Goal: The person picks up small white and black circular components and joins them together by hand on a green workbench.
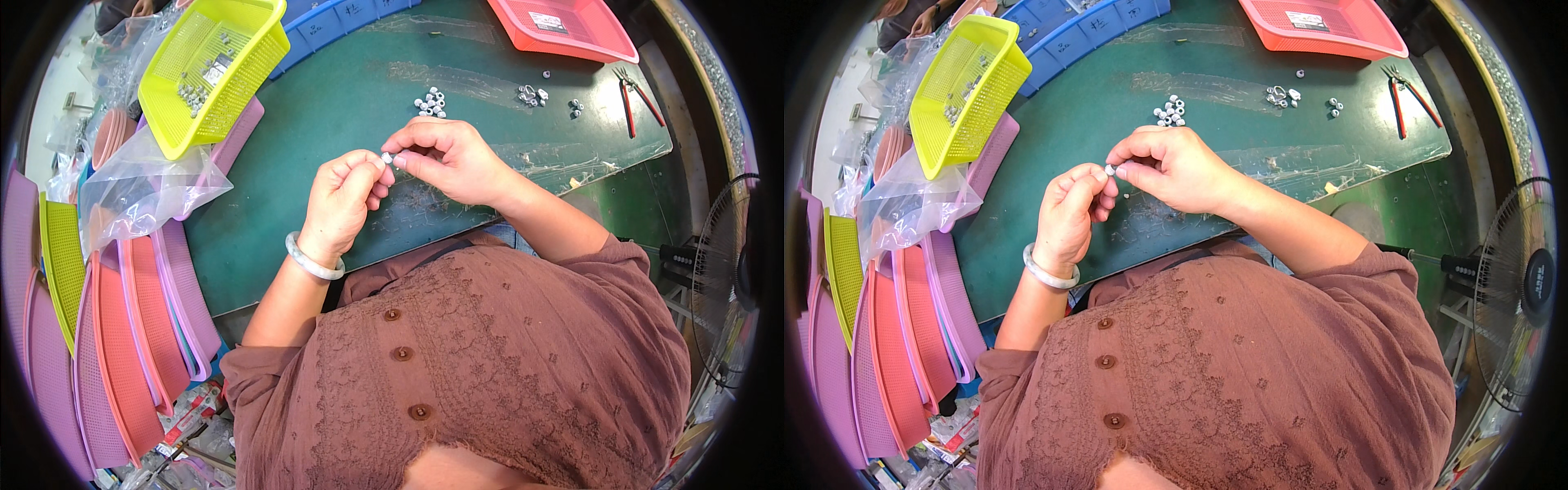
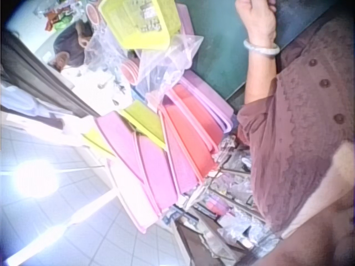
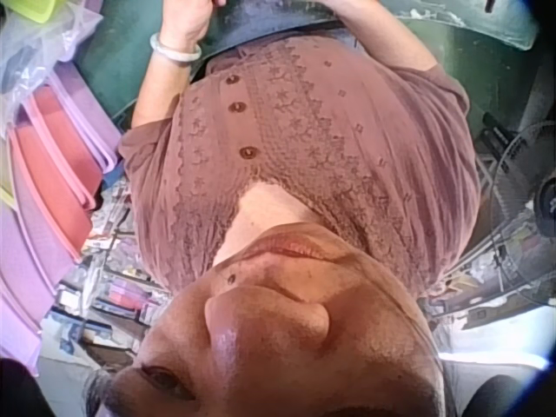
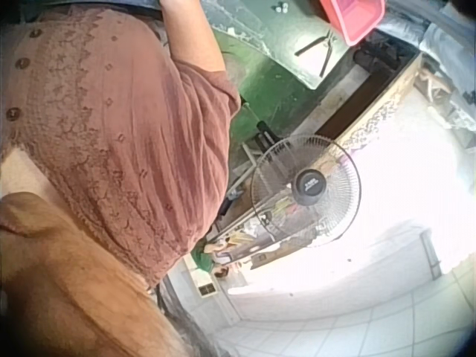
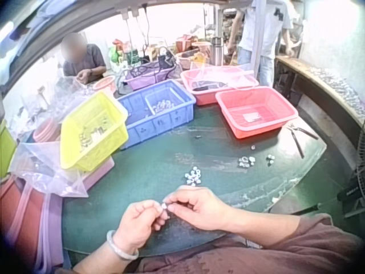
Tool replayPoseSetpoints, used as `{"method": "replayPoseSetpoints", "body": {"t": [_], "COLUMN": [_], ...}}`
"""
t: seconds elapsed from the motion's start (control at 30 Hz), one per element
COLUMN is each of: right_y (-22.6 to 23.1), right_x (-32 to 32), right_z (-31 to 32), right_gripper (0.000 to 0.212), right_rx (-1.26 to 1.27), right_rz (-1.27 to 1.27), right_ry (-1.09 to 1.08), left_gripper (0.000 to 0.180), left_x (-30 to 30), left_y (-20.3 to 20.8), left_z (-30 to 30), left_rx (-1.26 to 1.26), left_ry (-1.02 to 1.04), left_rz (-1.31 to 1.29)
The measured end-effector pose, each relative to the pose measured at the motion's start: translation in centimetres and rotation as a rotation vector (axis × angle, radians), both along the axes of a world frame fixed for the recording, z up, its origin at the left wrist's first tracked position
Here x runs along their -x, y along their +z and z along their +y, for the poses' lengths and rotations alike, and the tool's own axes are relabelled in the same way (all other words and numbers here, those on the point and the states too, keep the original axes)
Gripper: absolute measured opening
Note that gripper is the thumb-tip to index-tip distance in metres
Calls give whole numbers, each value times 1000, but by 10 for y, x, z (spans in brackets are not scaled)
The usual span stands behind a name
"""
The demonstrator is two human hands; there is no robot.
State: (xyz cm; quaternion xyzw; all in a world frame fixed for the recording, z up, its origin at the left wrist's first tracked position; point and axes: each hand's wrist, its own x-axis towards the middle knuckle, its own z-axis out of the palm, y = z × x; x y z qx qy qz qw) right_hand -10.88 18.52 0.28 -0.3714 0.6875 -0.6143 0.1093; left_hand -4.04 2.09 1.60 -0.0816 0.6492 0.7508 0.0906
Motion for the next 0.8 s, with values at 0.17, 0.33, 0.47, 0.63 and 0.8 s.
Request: {"method": "replayPoseSetpoints", "body": {"t": [0.17, 0.33, 0.47, 0.63, 0.8], "right_y": [-1, -2, -3, -2, -2], "right_x": [0, 0, 0, -1, -2], "right_z": [0, 0, 1, 2, 2], "right_gripper": [10, 10, 10, 10, 9], "right_rx": [-3, -1, -1, -14, -27], "right_rz": [-3, -18, -41, -53, -67], "right_ry": [4, 1, 0, -1, -1], "left_gripper": [19, 20, 19, 19, 19], "left_x": [0, -1, -1, -2, -1], "left_y": [0, 0, 0, 1, -3], "left_z": [3, 3, 3, 4, 4], "left_rx": [38, 100, 110, 130, 172], "left_ry": [16, -3, 2, 17, 34], "left_rz": [15, 57, 65, 70, 102]}}
